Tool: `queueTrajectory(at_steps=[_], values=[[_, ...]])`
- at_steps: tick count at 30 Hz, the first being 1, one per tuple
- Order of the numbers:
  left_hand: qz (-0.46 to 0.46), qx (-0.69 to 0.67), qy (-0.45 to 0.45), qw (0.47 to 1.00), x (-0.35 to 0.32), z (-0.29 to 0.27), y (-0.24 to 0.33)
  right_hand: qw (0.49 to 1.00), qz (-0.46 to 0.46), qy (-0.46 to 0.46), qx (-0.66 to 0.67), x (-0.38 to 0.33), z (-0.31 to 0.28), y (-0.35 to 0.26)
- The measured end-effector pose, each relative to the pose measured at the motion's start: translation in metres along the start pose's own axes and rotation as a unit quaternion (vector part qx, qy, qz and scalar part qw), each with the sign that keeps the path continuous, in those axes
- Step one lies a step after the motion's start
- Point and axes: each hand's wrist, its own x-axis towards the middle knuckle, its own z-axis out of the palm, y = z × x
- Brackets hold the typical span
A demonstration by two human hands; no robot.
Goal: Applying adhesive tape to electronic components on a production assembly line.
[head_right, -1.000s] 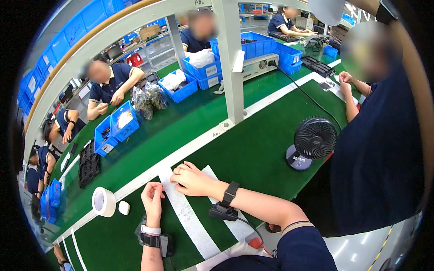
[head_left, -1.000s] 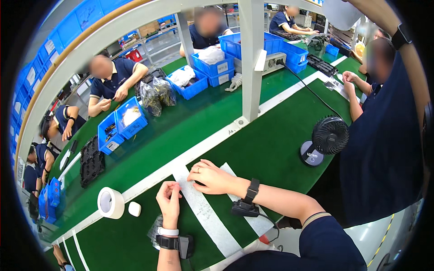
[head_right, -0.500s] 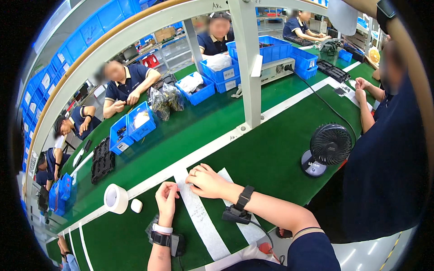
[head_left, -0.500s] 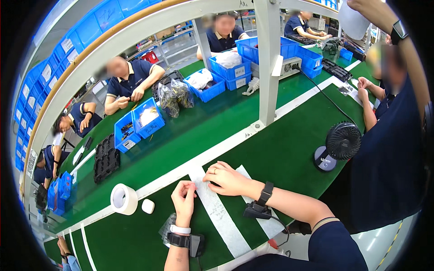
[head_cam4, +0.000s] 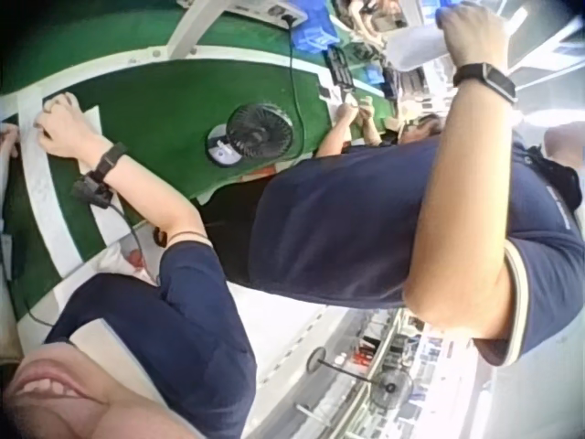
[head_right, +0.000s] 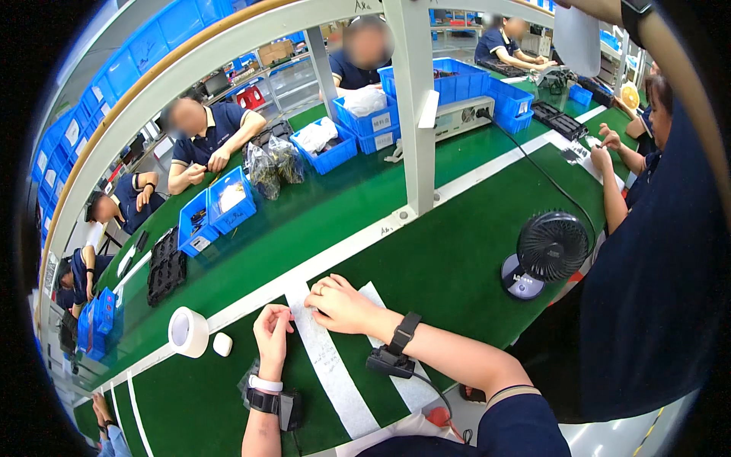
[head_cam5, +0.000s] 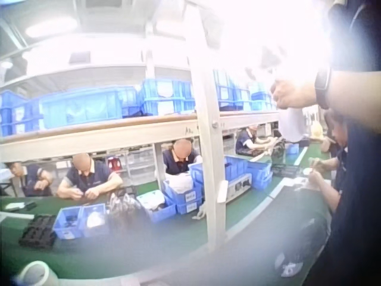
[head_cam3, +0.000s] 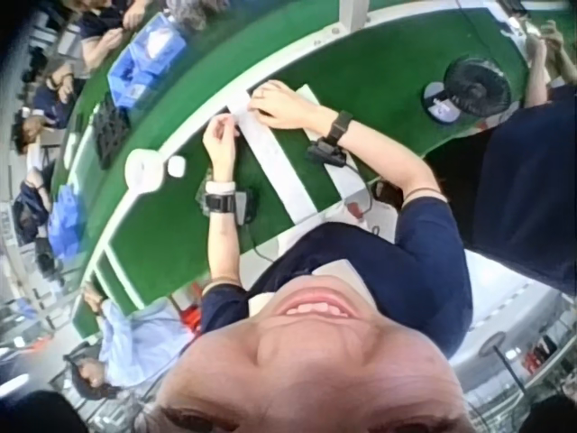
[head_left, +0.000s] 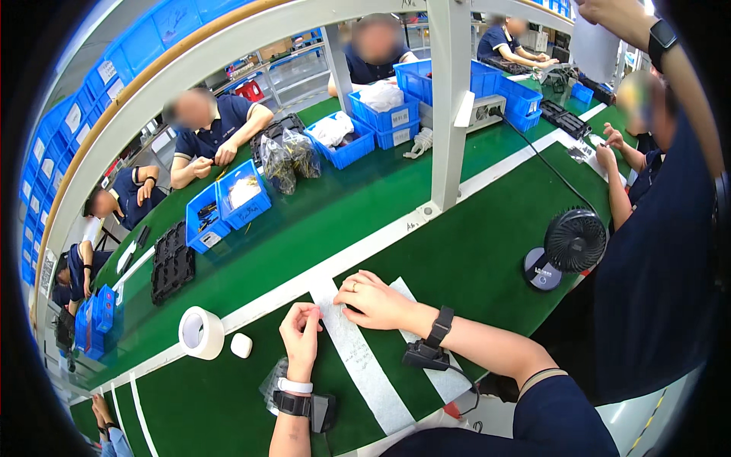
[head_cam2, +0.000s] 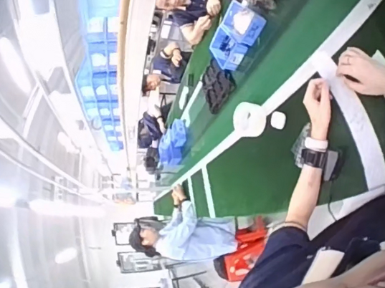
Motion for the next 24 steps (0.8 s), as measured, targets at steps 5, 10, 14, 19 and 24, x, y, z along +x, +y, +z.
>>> queueTrajectory(at_steps=[5,10,14,19,24], values=[[-0.039,0.010,-0.016,0.999,-0.0012,0.0004,0.0023,0.999,-0.023,0.022,0.016,0.0027,-0.0003,0.0004],[-0.010,0.000,-0.003,1.000,-0.0012,0.0005,-0.0015,1.000,0.004,-0.014,0.001,0.0013,0.0005,0.0018],[-0.029,0.010,-0.009,1.000,-0.0008,-0.0004,-0.0018,1.000,-0.019,0.010,0.017,0.0013,-0.0003,0.0016],[-0.016,0.000,-0.004,1.000,-0.0014,0.0000,-0.0005,0.999,0.030,-0.025,0.016,0.0018,-0.0014,-0.0002],[-0.033,0.005,-0.020,0.999,-0.0012,-0.0007,0.0005,1.000,-0.009,-0.004,0.008,0.0023,-0.0023,-0.0002]])
